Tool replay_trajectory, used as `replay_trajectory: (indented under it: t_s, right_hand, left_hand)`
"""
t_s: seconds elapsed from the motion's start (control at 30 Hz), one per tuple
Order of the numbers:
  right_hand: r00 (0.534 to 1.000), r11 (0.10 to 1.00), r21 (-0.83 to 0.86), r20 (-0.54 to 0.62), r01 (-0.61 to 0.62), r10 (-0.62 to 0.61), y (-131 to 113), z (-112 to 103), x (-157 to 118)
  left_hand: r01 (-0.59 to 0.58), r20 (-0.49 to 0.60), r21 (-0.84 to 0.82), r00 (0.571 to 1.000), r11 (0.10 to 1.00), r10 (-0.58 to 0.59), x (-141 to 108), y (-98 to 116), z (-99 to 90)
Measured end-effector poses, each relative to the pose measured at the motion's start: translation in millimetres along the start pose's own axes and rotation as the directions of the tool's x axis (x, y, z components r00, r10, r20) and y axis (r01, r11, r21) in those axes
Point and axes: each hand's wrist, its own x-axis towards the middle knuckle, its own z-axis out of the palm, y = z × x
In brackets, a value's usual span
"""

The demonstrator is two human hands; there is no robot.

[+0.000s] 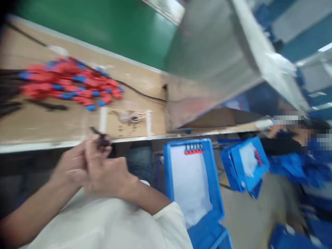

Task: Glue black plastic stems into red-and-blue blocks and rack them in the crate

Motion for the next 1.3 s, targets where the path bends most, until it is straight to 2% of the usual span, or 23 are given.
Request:
replay_trajectory:
  t_s: [0.1,0.17,0.27,0.4,0.53,0.63,0.67,0.73,0.83,0.87,1.0,1.1,1.17,1.23,1.3]
  right_hand:
    - [0.995,0.995,-0.035,-0.042,-0.09,0.089,0,2,0]
    - [0.992,0.994,-0.032,-0.071,-0.104,0.101,-4,4,-6]
    - [0.987,0.999,-0.015,-0.154,-0.041,0.038,-9,11,-16]
    - [0.968,0.998,-0.056,-0.249,-0.02,0.006,-10,28,-22]
    - [0.934,0.991,-0.122,-0.357,-0.06,0.013,-3,39,-22]
    - [0.904,0.992,-0.107,-0.414,0.068,-0.106,-3,35,-29]
    - [0.893,0.985,-0.081,-0.417,0.152,-0.172,-4,32,-33]
    - [0.857,0.962,0.007,-0.456,0.271,-0.239,0,23,-39]
    - [0.835,0.953,0.052,-0.497,0.299,-0.235,23,5,-36]
    - [0.814,0.952,0.049,-0.534,0.301,-0.23,32,-2,-33]
    - [0.783,0.982,-0.028,-0.599,0.188,-0.167,60,-33,-23]
    - [0.733,0.994,-0.104,-0.674,0.033,-0.094,74,-64,-9]
    - [0.707,0.993,-0.091,-0.707,-0.078,-0.01,81,-86,11]
    - [0.755,0.984,-0.051,-0.648,-0.172,0.098,87,-107,40]
    - [0.849,0.969,-0.037,-0.49,-0.245,0.196,94,-122,75]
  left_hand:
    - [0.003,-0.02,0.055,1.0,0.998,-0.002,3,-2,-1.5]
    - [-0.006,-0.022,0.072,1.0,0.997,0.008,0,-4,-1.8]
    - [-0.054,-0.021,0.079,0.998,0.995,0.056,-8,-5,0.4]
    - [-0.179,0.13,0.119,0.978,0.977,0.163,-20,0,7.1]
    - [-0.213,0.093,0.115,0.975,0.97,0.203,-22,1,15.5]
    - [-0.25,0.075,0.049,0.966,0.967,0.246,-24,-3,18.5]
    - [-0.252,0.042,0.011,0.967,0.968,0.252,-24,-4,18.5]
    - [-0.242,0.069,-0.026,0.968,0.97,0.243,-19,-4,18.4]
    - [-0.296,0.128,-0.1,0.943,0.95,0.307,4,9,16.9]
    - [-0.309,0.138,-0.118,0.936,0.944,0.324,11,14,15.5]
    - [-0.32,0.189,-0.125,0.921,0.939,0.339,24,23,10.3]
    - [-0.31,0.237,-0.126,0.913,0.942,0.332,32,28,10.6]
    - [-0.308,0.263,-0.138,0.905,0.941,0.335,42,34,11.2]
    - [-0.298,0.29,-0.148,0.899,0.943,0.329,53,42,10.3]
    - [-0.256,0.34,-0.144,0.894,0.956,0.291,63,49,7.4]
